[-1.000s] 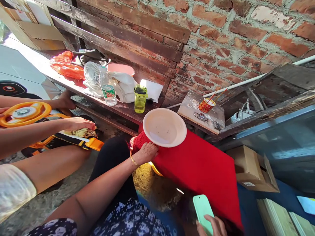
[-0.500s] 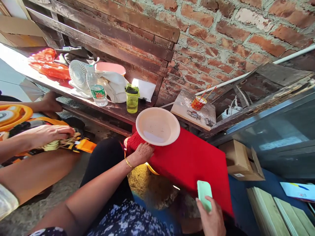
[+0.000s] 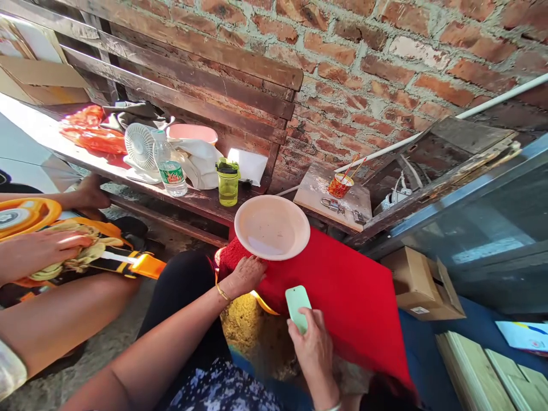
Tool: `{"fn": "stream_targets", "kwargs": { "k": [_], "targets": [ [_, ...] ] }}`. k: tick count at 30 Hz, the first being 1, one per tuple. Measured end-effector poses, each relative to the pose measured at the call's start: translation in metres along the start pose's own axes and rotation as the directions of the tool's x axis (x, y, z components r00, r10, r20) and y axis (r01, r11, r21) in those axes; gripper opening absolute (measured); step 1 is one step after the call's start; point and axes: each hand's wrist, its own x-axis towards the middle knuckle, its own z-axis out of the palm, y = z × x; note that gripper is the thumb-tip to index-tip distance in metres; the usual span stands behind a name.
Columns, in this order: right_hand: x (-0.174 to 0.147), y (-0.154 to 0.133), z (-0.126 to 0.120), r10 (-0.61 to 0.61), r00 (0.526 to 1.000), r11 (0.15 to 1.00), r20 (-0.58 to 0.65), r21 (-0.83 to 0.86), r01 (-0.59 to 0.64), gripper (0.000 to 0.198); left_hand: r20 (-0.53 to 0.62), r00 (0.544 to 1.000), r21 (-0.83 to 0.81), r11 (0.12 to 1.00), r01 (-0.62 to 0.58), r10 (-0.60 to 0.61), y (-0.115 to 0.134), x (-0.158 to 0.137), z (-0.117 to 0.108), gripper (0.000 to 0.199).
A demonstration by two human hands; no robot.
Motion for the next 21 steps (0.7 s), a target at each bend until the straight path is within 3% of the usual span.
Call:
{"fn": "stream_targets", "kwargs": {
  "k": [2, 4, 6, 9, 12, 15, 18, 21],
  "targets": [
    [0.006, -0.007, 0.010, -0.055, 0.998, 0.998, 0.012, -0.016, 0.055, 0.031, -0.003, 1.000, -0.009, 1.000, -0.005, 0.005, -0.001, 0.001, 0.001, 0.024],
    [0.007, 0.004, 0.005, -0.002, 1.000, 0.999, 0.018, -0.036, 0.002, 0.036, 0.001, 1.000, -0.015, 1.000, -0.011, 0.011, 0.000, 0.000, -0.001, 0.024],
    [0.005, 0.030, -0.012, 0.157, 0.988, 0.985, 0.008, -0.071, -0.156, 0.045, 0.003, 1.000, -0.019, 1.000, -0.013, 0.013, 0.000, -0.003, -0.004, 0.023],
    [-0.003, 0.074, -0.050, 0.407, 0.912, 0.901, -0.046, -0.141, -0.409, 0.057, -0.012, 1.000, -0.028, 0.999, -0.022, 0.022, 0.001, -0.006, -0.006, 0.022],
    [-0.004, 0.093, -0.076, 0.495, 0.862, 0.846, -0.108, -0.167, -0.506, 0.058, 0.002, 1.000, -0.020, 0.999, -0.031, 0.031, 0.001, -0.006, -0.007, 0.022],
    [0.007, 0.071, -0.066, 0.402, 0.911, 0.905, -0.090, -0.116, -0.410, 0.054, 0.032, 0.999, -0.015, 0.999, -0.040, 0.041, 0.001, -0.003, -0.008, 0.021],
    [0.027, 0.022, -0.030, 0.150, 0.989, 0.988, -0.020, -0.041, -0.150, 0.047, 0.014, 0.996, -0.011, 0.996, -0.088, 0.088, 0.001, -0.001, -0.008, 0.021],
    [0.045, -0.015, 0.005, -0.088, 0.996, 0.996, 0.021, -0.008, 0.088, 0.033, 0.019, 0.992, 0.017, 0.992, -0.128, 0.127, -0.001, 0.001, -0.004, 0.021]
  ]
}}
